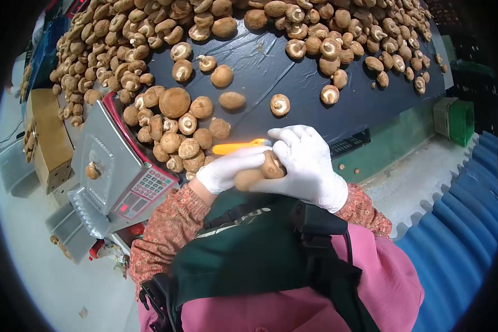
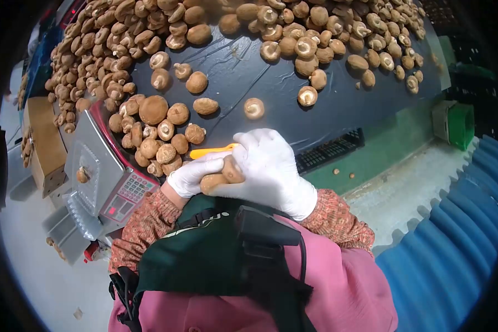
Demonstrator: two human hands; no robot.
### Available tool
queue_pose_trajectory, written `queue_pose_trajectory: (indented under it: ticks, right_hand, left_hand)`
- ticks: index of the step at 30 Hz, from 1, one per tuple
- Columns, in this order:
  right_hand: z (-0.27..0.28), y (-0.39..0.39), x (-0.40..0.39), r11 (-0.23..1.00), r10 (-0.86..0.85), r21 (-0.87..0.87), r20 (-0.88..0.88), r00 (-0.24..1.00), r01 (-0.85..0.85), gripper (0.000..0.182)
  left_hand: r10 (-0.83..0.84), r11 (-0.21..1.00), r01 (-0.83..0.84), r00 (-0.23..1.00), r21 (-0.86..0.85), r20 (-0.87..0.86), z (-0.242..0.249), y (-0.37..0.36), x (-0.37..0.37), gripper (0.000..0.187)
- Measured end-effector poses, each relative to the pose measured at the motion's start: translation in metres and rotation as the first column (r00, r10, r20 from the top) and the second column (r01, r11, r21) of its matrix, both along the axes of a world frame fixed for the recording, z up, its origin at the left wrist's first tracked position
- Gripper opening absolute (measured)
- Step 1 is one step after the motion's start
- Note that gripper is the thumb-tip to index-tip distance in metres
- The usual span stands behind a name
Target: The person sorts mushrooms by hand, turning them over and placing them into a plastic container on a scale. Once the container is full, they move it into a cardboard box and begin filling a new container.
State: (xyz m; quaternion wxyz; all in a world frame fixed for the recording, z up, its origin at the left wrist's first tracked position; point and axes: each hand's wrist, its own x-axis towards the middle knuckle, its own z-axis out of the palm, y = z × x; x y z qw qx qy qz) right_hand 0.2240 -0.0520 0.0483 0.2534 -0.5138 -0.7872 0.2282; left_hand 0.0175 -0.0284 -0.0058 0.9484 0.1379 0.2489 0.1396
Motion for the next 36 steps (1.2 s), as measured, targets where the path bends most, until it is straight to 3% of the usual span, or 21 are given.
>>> queue_pose_trajectory:
  ticks: [2, 3, 4, 6, 9, 10, 12, 13, 14, 16, 18, 20, 24, 26, 28, 29, 33, 34, 36]
  right_hand:
    - [0.000, 0.001, 0.007, 0.998, 0.052, -0.024, -0.083, 0.995, -0.054, 0.049]
    - [-0.010, 0.004, 0.015, 0.998, 0.052, -0.019, -0.190, 0.980, -0.057, 0.038]
    - [-0.016, 0.012, 0.024, 0.999, -0.028, -0.029, -0.212, 0.977, 0.022, 0.025]
    - [-0.048, 0.022, 0.032, 0.946, -0.313, -0.156, -0.202, 0.928, 0.285, 0.029]
    - [-0.079, 0.035, 0.019, 0.961, -0.247, -0.077, 0.196, 0.949, 0.266, 0.047]
    - [-0.100, 0.036, 0.020, 0.981, -0.186, -0.015, 0.211, 0.960, 0.193, 0.048]
    - [-0.120, 0.040, 0.025, 0.964, -0.262, 0.051, -0.003, 0.965, 0.262, 0.047]
    - [-0.113, 0.037, 0.024, 0.850, -0.473, -0.378, -0.240, 0.848, 0.367, 0.045]
    - [-0.116, 0.038, 0.032, 0.757, -0.584, -0.619, -0.496, 0.643, 0.210, 0.044]
    - [-0.098, 0.042, 0.036, 0.668, -0.701, -0.725, -0.689, 0.183, -0.171, 0.045]
    - [-0.091, 0.040, 0.037, 0.685, -0.684, -0.686, -0.721, 0.110, -0.245, 0.050]
    - [-0.081, 0.037, 0.034, 0.656, -0.700, -0.686, -0.709, 0.085, -0.315, 0.047]
    - [-0.044, 0.028, 0.010, 0.739, -0.546, -0.671, -0.649, 0.529, -0.060, 0.048]
    - [-0.044, 0.016, -0.003, 0.923, -0.214, -0.385, -0.485, 0.848, 0.013, 0.053]
    - [-0.031, 0.016, -0.021, 0.987, 0.091, -0.091, -0.375, 0.922, -0.135, 0.052]
    - [-0.027, 0.015, -0.031, 0.986, 0.075, -0.098, -0.459, 0.885, -0.135, 0.045]
    - [-0.066, 0.043, -0.033, 0.961, -0.258, -0.207, -0.437, 0.862, 0.183, 0.043]
    - [-0.073, 0.055, -0.040, 0.962, -0.271, -0.036, -0.242, 0.932, 0.271, 0.043]
    - [-0.080, 0.065, -0.053, 0.967, -0.244, -0.073, 0.015, 0.970, 0.245, 0.044]
  left_hand:
    - [-0.096, 0.983, 0.099, 0.995, 0.155, -0.024, -0.009, 0.002, -0.003, 0.065]
    - [-0.111, 0.987, 0.116, 0.993, 0.112, -0.050, -0.008, 0.003, 0.000, 0.071]
    - [-0.162, 0.980, 0.160, 0.987, 0.122, 0.009, -0.010, 0.005, -0.003, 0.075]
    - [-0.170, 0.977, 0.155, 0.981, 0.146, 0.093, -0.008, 0.009, 0.002, 0.081]
    - [-0.050, 0.999, 0.045, 0.982, 0.030, 0.184, -0.028, 0.005, -0.004, 0.085]
    - [0.008, 1.000, -0.006, 0.976, -0.008, 0.218, -0.029, 0.005, -0.005, 0.080]
    - [0.139, 0.989, -0.121, 0.950, -0.084, 0.280, -0.032, 0.007, -0.007, 0.069]
    - [0.166, 0.984, -0.141, 0.945, -0.109, 0.281, -0.033, 0.008, -0.012, 0.072]
    - [0.242, 0.965, -0.199, 0.925, -0.168, 0.293, -0.034, 0.009, -0.015, 0.075]
    - [0.375, 0.911, -0.285, 0.875, -0.298, 0.307, -0.034, 0.010, -0.016, 0.079]
    - [0.478, 0.863, -0.333, 0.781, -0.379, 0.401, -0.036, 0.011, -0.014, 0.075]
    - [0.478, 0.868, -0.382, 0.818, -0.319, 0.320, -0.031, 0.013, -0.015, 0.075]
    - [0.501, 0.840, -0.423, 0.846, -0.340, 0.184, -0.019, 0.007, -0.026, 0.077]
    - [0.542, 0.815, -0.502, 0.837, -0.288, 0.072, -0.028, -0.012, -0.048, 0.078]
    - [0.587, 0.789, -0.531, 0.799, -0.310, 0.127, -0.036, -0.031, -0.065, 0.078]
    - [0.599, 0.784, -0.536, 0.786, -0.313, 0.155, -0.041, -0.038, -0.071, 0.078]
    - [0.559, 0.821, -0.441, 0.752, -0.363, 0.350, -0.033, -0.039, -0.082, 0.083]
    - [0.605, 0.783, -0.491, 0.742, -0.382, 0.287, -0.034, -0.043, -0.084, 0.083]
    - [0.684, 0.703, -0.584, 0.711, -0.405, 0.163, -0.040, -0.049, -0.089, 0.085]
